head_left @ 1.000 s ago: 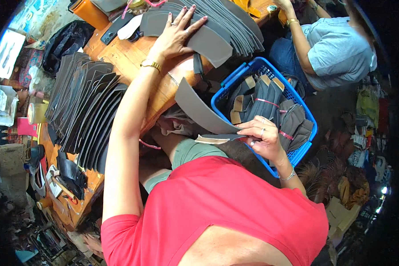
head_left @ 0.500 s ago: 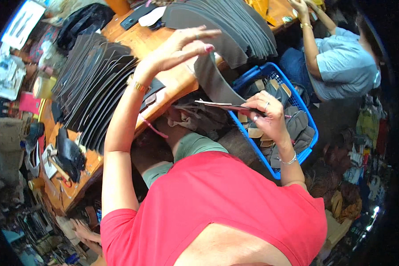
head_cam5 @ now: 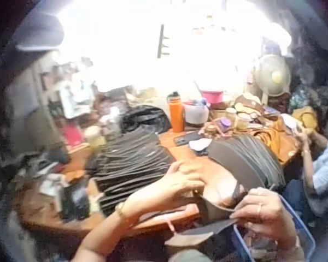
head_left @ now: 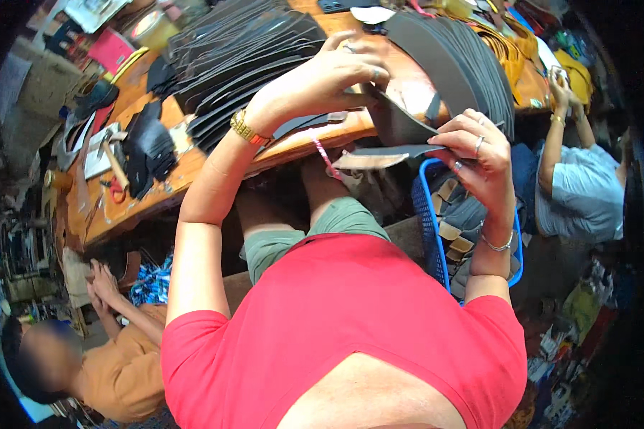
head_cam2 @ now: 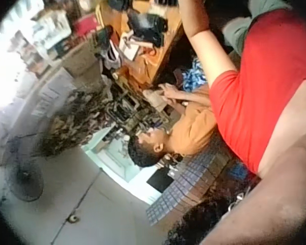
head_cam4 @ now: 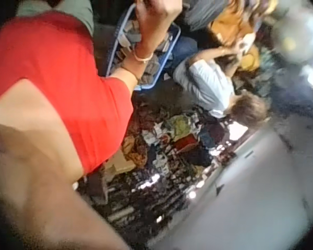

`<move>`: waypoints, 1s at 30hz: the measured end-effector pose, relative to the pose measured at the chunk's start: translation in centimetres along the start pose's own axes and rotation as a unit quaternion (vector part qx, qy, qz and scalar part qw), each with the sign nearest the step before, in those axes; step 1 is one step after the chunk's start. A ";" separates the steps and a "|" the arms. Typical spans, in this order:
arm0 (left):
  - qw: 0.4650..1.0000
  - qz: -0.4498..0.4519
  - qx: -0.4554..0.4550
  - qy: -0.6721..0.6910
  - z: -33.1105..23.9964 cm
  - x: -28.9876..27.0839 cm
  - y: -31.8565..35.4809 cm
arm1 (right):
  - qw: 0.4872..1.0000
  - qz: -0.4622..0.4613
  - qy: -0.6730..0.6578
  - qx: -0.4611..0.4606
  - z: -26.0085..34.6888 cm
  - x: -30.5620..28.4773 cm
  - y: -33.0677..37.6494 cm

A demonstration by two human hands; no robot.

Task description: The person repeatedly picks up dark rectangular material pieces from a blue basket, aligns them, and stacks them on a wooden table. After stacking, the person uses a pink elastic band to tie the stack together.

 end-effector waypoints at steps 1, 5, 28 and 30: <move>0.997 0.045 -0.053 0.021 -0.8 -1.3 0.8 | 1.000 0.002 0.010 0.005 0.1 0.2 -0.5; 0.991 -0.069 -0.105 0.042 -2.7 -2.8 5.1 | 0.995 -0.003 0.093 -0.022 1.3 2.0 -2.6; 0.943 -0.083 -0.257 -0.193 -2.2 5.3 18.5 | 0.989 0.092 0.098 0.064 -2.1 5.3 -5.6; 0.936 -0.054 -0.236 -0.257 -1.9 5.5 18.1 | 0.991 0.075 0.074 0.080 -2.1 5.3 -5.1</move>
Point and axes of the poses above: each hand's wrist, its own y-axis away from the middle knuckle, its own x-axis out of the palm, z = x × y, the point moved 1 cm from there along -y, towards the middle knuckle, and after that the axes turned 1 degree about y, right-handed, at the moved point
